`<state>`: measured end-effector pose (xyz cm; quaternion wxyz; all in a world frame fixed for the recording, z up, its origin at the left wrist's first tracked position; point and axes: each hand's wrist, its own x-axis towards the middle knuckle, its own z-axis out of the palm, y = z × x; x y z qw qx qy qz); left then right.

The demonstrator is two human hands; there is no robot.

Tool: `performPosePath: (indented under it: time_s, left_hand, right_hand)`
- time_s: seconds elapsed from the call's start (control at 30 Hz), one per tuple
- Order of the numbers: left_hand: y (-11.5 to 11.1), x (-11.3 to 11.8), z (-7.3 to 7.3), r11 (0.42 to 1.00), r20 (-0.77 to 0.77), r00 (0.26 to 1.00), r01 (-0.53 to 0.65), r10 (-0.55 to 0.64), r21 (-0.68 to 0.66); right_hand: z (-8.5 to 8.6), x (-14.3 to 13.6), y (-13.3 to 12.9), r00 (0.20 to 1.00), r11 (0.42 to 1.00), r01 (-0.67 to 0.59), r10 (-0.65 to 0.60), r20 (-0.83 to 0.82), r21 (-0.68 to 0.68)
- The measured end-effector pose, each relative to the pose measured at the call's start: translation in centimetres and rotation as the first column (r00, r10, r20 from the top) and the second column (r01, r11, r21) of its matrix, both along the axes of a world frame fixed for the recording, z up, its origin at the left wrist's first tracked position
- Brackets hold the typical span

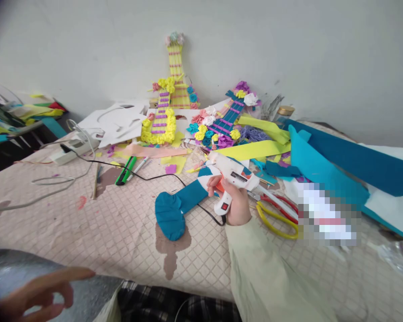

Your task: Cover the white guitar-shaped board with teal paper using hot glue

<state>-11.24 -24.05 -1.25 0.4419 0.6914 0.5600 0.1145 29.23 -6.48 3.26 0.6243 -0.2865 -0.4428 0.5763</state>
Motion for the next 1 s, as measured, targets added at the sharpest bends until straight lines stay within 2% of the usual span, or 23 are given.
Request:
performPosePath:
  time_s: [0.03,0.1,0.17,0.27,0.33,0.4,0.5,0.6,0.7,0.8,0.9,1.0]
  left_hand:
    - [1.4,1.8,1.5,1.000,0.030,0.999,0.023,-0.023,-0.002]
    - [4.6,5.7,3.9,0.992,0.110,0.993,0.019,-0.033,0.129]
    - [8.1,9.3,5.1,0.954,0.081,0.995,0.037,-0.064,0.298]
    - [13.0,13.2,4.5,0.850,-0.028,0.995,0.100,-0.100,0.516]
    - [15.4,14.7,3.3,0.823,-0.145,0.986,0.152,-0.087,0.547]
    - [17.0,15.5,2.3,0.835,-0.209,0.977,0.145,-0.037,0.531]
    - [18.4,16.0,1.8,0.872,-0.264,0.963,0.170,-0.049,0.459]
    - [19.3,15.9,2.3,0.900,-0.227,0.965,0.209,-0.128,0.383]
    - [19.9,15.7,3.3,0.899,-0.168,0.966,0.244,-0.194,0.365]
    - [20.3,15.8,4.2,0.913,-0.047,0.982,0.190,-0.185,0.361]
    - [20.8,16.5,4.9,0.966,0.204,0.959,0.154,-0.198,0.209]
    - [21.5,17.5,5.0,0.993,0.331,0.939,0.071,-0.099,0.096]
  right_hand:
    - [-0.1,0.0,0.0,1.000,1.000,-0.004,0.004,-0.001,0.008]
    - [-0.2,-0.2,-0.1,1.000,1.000,0.003,-0.003,0.007,0.020]
    - [-0.3,-0.3,-0.2,1.000,0.999,0.020,-0.020,0.022,0.026]
    - [-0.6,-0.3,-0.4,0.998,0.999,0.035,-0.035,0.053,0.007]
    - [-0.9,-0.1,-0.5,0.997,0.999,0.034,-0.033,0.075,-0.011]
    - [-1.2,0.0,-0.5,0.996,0.999,0.037,-0.035,0.087,-0.017]
    - [-1.5,0.1,-0.4,0.995,0.999,0.038,-0.036,0.098,-0.016]
    - [-1.5,0.0,-0.3,0.994,0.999,0.038,-0.037,0.107,-0.003]
    - [-1.2,0.1,-0.4,0.992,0.999,0.036,-0.036,0.118,0.003]
    - [-0.7,0.4,-0.6,0.994,0.999,0.040,-0.039,0.098,-0.004]
    - [-0.1,0.7,-0.8,0.996,0.998,0.061,-0.061,0.068,-0.004]
    - [0.3,1.1,-0.8,0.997,0.997,0.072,-0.072,0.040,0.005]
